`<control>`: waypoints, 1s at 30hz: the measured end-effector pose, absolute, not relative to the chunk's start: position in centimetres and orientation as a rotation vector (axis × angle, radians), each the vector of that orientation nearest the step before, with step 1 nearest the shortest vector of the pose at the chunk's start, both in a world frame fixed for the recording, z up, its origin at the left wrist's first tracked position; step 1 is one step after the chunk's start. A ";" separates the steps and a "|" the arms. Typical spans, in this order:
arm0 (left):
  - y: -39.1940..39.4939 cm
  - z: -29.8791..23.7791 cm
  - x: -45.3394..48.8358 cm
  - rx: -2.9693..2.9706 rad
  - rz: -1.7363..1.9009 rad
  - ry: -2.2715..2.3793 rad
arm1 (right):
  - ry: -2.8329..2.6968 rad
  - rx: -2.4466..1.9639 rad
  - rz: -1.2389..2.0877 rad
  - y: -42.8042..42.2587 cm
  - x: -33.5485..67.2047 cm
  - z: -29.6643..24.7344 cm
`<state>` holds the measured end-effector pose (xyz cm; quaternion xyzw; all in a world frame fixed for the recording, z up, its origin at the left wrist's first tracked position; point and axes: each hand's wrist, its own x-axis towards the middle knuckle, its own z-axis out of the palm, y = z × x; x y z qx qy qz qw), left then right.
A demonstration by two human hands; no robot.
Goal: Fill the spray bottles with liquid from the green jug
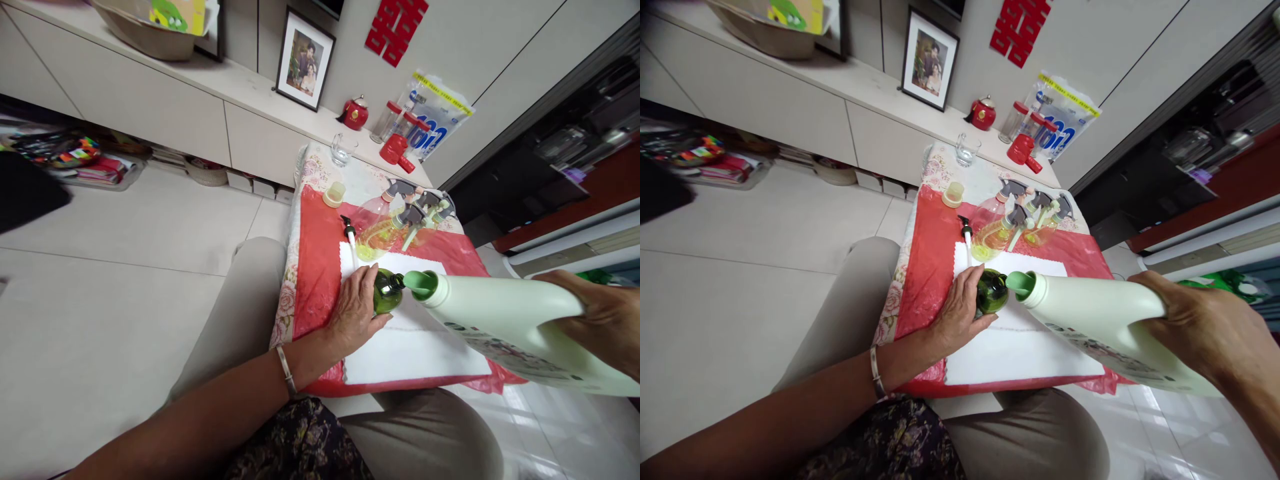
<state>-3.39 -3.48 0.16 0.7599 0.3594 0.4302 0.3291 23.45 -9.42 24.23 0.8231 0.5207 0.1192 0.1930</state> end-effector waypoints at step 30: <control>-3.5 0.4 -3.6 1.999 1.129 0.949 | 1.464 2.297 0.339 -9.5 23.3 24.4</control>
